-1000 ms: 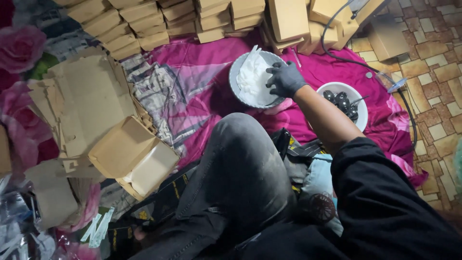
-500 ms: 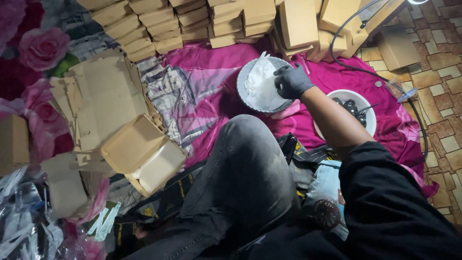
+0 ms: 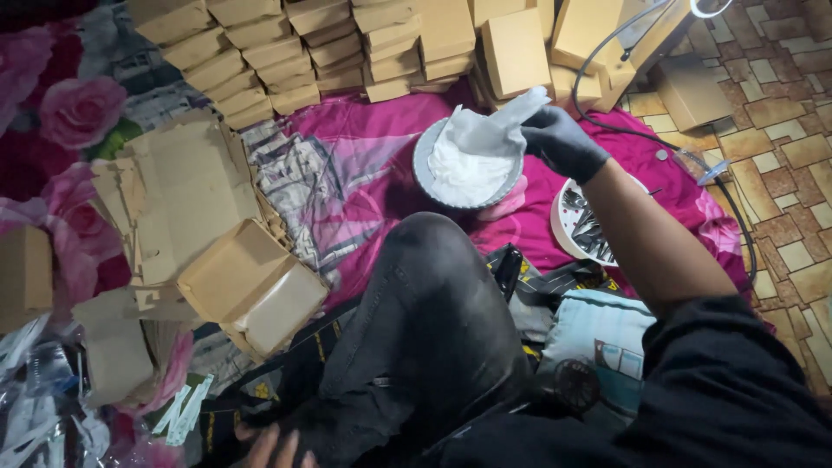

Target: Packaging plastic forks by putting them into individual plastic sleeves and then into boxes.

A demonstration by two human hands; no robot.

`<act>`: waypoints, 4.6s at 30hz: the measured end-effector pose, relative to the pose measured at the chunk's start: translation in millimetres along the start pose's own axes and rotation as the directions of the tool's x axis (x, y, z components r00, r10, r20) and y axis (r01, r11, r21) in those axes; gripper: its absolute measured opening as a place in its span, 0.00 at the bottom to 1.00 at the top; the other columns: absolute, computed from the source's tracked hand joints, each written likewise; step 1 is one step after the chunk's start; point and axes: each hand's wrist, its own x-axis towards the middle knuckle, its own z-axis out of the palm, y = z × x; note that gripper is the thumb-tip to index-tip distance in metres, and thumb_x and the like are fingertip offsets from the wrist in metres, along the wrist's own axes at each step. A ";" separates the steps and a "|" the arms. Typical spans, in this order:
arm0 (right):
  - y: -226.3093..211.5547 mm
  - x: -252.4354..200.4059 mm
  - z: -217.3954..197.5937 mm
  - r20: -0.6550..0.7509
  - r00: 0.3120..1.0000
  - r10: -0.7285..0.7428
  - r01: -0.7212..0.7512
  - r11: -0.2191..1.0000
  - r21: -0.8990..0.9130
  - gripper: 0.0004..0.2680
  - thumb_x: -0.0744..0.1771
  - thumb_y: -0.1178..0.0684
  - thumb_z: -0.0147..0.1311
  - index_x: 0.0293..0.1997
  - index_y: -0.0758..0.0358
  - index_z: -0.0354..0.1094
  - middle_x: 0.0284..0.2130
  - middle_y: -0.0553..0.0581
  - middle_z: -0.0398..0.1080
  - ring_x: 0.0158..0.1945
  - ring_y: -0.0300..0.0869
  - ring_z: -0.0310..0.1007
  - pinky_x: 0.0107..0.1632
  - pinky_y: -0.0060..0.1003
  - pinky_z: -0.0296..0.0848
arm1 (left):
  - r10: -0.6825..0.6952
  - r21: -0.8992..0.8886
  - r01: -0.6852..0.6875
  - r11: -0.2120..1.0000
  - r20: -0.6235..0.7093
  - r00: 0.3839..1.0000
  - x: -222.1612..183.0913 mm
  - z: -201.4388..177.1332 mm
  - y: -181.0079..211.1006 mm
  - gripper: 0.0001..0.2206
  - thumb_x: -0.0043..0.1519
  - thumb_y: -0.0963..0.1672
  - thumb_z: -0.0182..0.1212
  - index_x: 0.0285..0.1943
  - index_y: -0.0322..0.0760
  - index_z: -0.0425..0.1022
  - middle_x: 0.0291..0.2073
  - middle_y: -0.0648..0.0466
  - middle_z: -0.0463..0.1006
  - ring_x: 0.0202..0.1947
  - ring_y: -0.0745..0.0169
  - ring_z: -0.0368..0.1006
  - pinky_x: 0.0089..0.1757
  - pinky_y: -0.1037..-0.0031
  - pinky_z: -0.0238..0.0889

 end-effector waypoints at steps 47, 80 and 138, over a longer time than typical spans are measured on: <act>53.8 -80.8 139.9 0.007 0.992 0.123 -0.088 0.667 0.739 0.08 0.65 0.65 0.53 0.48 0.74 0.69 0.38 0.75 0.76 0.37 0.58 0.81 0.40 0.61 0.79 | 0.147 -0.280 -0.036 0.959 0.388 0.910 205.2 219.8 192.9 0.23 0.55 0.49 0.72 0.58 0.45 0.72 0.62 0.45 0.69 0.62 0.35 0.68 0.60 0.36 0.57; 104.7 63.0 13.8 -0.399 0.900 0.178 -0.187 0.982 0.016 0.06 0.64 0.59 0.65 0.36 0.65 0.69 0.20 0.58 0.68 0.21 0.38 0.74 0.20 0.24 0.68 | -0.535 -0.181 0.982 0.057 0.825 0.183 211.8 199.4 150.3 0.18 0.68 0.46 0.53 0.60 0.27 0.68 0.39 0.34 0.84 0.27 0.45 0.83 0.27 0.63 0.79; 62.3 -178.3 90.1 0.003 0.964 0.265 -0.251 0.909 0.332 0.04 0.64 0.66 0.62 0.39 0.67 0.74 0.27 0.55 0.73 0.28 0.35 0.73 0.27 0.25 0.69 | -0.679 -0.206 0.935 0.289 0.644 0.352 110.8 151.3 193.1 0.15 0.55 0.39 0.75 0.50 0.33 0.79 0.27 0.56 0.78 0.26 0.78 0.72 0.29 0.86 0.70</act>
